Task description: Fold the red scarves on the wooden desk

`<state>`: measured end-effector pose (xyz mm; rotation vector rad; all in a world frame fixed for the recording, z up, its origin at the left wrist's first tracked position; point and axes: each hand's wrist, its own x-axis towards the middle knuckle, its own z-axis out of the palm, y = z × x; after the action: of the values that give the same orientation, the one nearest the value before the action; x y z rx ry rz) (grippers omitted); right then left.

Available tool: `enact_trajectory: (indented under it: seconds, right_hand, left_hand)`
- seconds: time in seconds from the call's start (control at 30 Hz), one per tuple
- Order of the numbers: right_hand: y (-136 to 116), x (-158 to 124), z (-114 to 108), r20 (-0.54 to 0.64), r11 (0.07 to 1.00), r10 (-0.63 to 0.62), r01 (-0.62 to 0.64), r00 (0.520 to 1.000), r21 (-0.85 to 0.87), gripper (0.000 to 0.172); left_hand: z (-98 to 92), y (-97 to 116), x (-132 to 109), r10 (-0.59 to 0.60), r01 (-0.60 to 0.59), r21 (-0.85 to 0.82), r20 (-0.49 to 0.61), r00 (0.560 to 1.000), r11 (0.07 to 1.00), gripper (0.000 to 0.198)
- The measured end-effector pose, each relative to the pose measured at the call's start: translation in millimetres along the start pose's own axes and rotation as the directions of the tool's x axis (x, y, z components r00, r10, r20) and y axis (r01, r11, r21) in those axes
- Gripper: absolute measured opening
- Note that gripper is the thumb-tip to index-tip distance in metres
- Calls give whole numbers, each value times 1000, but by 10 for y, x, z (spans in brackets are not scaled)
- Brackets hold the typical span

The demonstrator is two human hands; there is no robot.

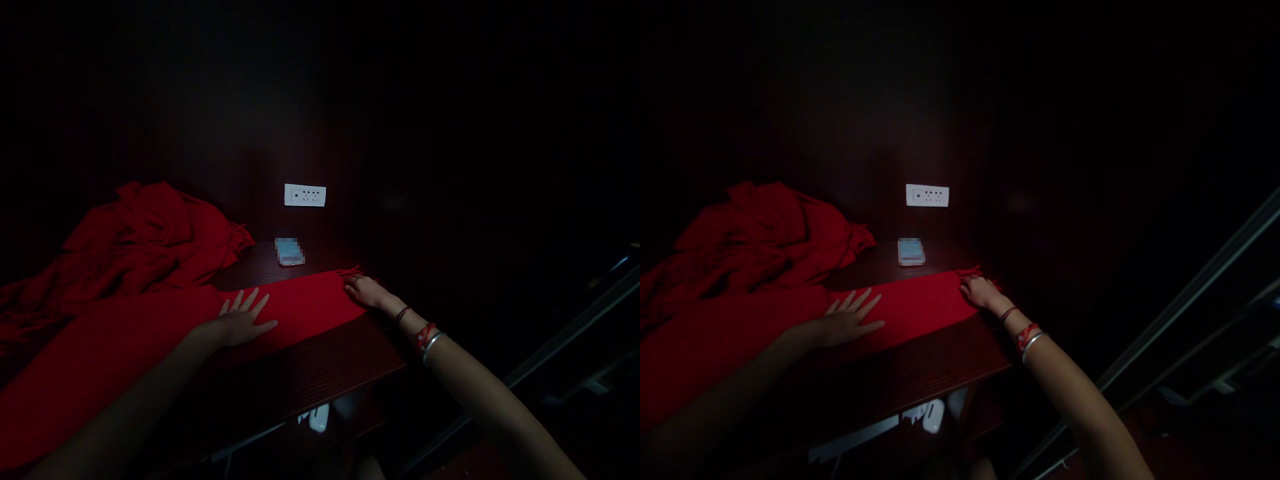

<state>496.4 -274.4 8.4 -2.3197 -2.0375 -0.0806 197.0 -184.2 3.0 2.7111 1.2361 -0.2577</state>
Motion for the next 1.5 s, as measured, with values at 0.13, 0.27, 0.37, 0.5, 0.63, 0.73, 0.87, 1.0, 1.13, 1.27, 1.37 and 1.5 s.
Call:
enact_trajectory:
  seconds: [0.13, 0.27, 0.37, 0.5, 0.63, 0.73, 0.87, 1.0, 1.13, 1.27, 1.37, 1.5]
  right_hand:
    - [89, 333, -177, -29, 990, 117, -119, 993, -71, 30]
    - [124, 673, -233, 34, 990, 102, -98, 994, -97, 24]
    - [130, 831, -205, 120, 993, 57, -44, 991, -107, 20]
    - [173, 912, -196, 170, 992, -4, 25, 985, -125, 24]
    - [201, 905, -226, 202, 988, -32, 62, 979, -139, 32]
    - [192, 893, -240, 186, 984, -23, 56, 982, -170, 24]
    - [215, 897, -231, 157, 985, -52, 77, 986, -155, 23]
    - [282, 892, -202, 178, 984, -136, 155, 975, -93, 27]
    - [295, 873, -173, 175, 983, -148, 165, 973, -86, 20]
    - [282, 866, -174, 141, 988, -102, 117, 985, -104, 19]
    - [319, 860, -187, 106, 991, -87, 97, 991, -87, 22]
    - [400, 826, -182, 90, 994, -105, 108, 990, -29, 26]
  left_hand:
    - [1, -1, -1, -1, 1, 19, 13, 1000, 1000, 78]
    - [53, -44, 29, 15, -14, 9, -11, 1000, 1000, 80]
    - [78, -60, 35, 27, -27, -12, -29, 999, 1000, 81]
    - [57, -35, 3, 27, -28, -28, -32, 999, 999, 82]
    - [50, -23, -12, 17, -18, -19, -48, 999, 1000, 81]
    - [52, -23, -14, 20, -21, -9, -59, 998, 1000, 80]
    - [16, 3, -38, 15, -15, -2, -40, 999, 1000, 80]
    - [4, 16, -46, 9, -9, 2, -31, 999, 1000, 78]
    - [33, -3, -30, 12, -12, -7, -47, 999, 1000, 77]
    - [30, -4, -35, 21, -21, -17, -51, 998, 1000, 76]
    - [28, -2, -35, 19, -21, -23, -55, 998, 1000, 76]
    - [57, -20, -14, 25, -27, -19, -72, 997, 999, 76]
